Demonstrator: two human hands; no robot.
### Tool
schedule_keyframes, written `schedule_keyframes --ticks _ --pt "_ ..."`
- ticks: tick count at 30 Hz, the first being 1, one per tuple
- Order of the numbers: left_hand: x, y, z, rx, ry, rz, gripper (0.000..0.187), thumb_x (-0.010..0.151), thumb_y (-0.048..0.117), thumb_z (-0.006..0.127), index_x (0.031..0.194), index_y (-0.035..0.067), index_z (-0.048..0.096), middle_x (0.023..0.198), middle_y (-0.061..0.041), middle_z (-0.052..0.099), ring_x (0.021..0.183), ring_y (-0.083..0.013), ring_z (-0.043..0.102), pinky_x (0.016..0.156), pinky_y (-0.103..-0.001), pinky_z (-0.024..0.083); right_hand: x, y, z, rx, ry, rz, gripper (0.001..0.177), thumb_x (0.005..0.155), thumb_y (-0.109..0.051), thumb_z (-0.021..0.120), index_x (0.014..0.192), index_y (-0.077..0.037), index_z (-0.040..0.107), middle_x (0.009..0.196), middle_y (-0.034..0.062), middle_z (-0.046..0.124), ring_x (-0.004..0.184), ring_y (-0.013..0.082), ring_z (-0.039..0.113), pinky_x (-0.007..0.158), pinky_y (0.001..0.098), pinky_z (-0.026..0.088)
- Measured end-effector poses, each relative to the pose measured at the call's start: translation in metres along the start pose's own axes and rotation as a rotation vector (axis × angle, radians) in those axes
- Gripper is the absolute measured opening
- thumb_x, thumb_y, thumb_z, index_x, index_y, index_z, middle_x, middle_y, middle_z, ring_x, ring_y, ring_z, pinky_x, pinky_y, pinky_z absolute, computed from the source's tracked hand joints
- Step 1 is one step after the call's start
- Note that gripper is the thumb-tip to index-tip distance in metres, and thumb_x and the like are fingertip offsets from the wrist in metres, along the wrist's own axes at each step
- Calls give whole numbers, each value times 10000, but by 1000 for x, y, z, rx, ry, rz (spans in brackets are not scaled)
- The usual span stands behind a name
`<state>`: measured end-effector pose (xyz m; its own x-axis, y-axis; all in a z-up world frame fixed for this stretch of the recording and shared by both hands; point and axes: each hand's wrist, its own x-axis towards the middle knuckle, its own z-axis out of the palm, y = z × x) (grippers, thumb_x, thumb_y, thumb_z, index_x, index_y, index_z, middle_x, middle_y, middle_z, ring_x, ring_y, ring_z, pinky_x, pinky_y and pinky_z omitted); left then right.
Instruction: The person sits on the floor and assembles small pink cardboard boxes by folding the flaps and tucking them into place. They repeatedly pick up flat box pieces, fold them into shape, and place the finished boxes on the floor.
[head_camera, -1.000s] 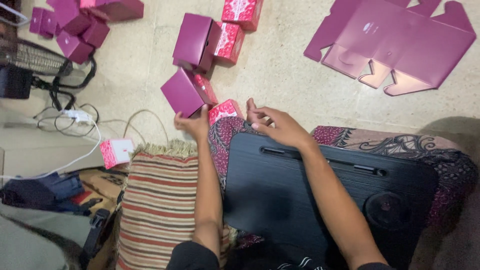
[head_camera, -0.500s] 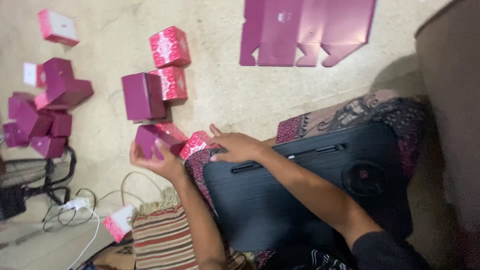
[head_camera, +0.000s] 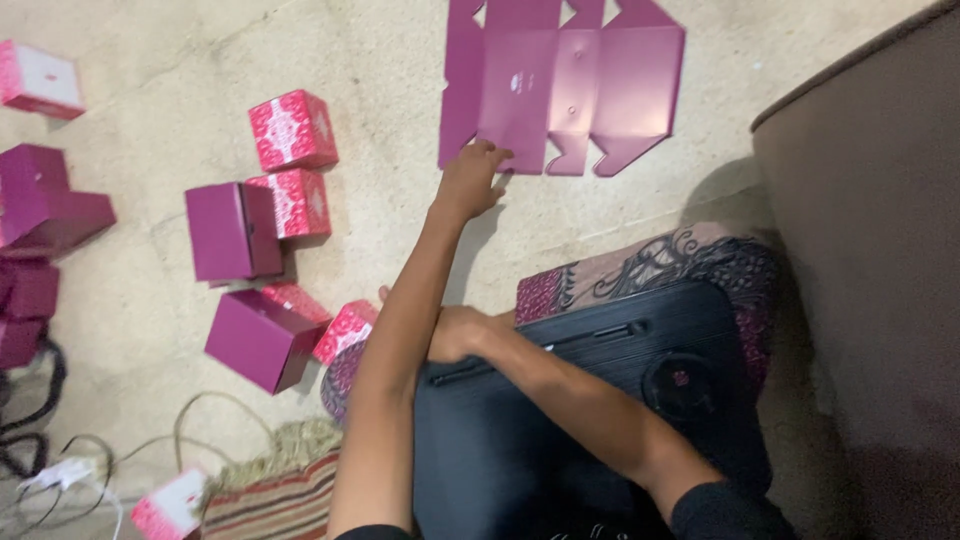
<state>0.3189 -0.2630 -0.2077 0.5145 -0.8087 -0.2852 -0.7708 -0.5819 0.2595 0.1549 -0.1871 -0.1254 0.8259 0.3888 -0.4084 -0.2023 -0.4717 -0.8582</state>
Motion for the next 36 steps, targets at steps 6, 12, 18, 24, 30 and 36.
schedule_keyframes --ticks 6,12,18,24,30,36 --pt "31 38 -6 132 -70 24 870 798 266 866 1517 402 396 1573 -138 370 1450 -460 365 1078 -662 416 -3 -3 -5 -22 -63 79 311 947 -348 508 839 -106 670 809 84 654 714 259 613 640 395 511" --pt "44 47 -30 198 -142 -33 1204 686 576 881 1638 397 165 1707 -168 150 1540 -483 194 1157 -798 95 -12 -2 -5 -62 -147 144 308 973 -342 464 973 -108 664 940 98 659 821 264 620 715 399 518" --pt "38 41 -27 192 -189 -41 1283 625 577 900 1649 347 162 1716 -138 165 1556 -427 179 1126 -837 65 -21 -12 -8 -97 -226 179 346 998 -335 419 1107 -108 658 1071 112 664 928 269 627 791 403 524" --pt "45 26 -5 153 -129 44 1276 659 642 890 1625 249 155 1687 -197 119 1512 -494 194 1096 -831 79 -23 -8 -1 -115 -319 190 414 1024 -326 375 1241 -109 652 1202 126 670 1034 273 634 866 408 531" --pt "45 12 -30 -160 -331 105 933 814 690 659 1571 230 365 1667 -165 205 1509 -432 241 1165 -651 258 -4 22 27 -232 -322 19 288 968 -80 392 782 -128 607 879 16 630 764 187 583 587 303 450" --pt "32 5 -4 -444 116 170 353 1033 245 571 1291 31 680 1300 -317 599 922 -422 741 873 -482 586 -60 -67 -65 29 -361 242 766 960 -530 242 1656 -219 171 1634 76 344 1391 264 442 1128 412 371"
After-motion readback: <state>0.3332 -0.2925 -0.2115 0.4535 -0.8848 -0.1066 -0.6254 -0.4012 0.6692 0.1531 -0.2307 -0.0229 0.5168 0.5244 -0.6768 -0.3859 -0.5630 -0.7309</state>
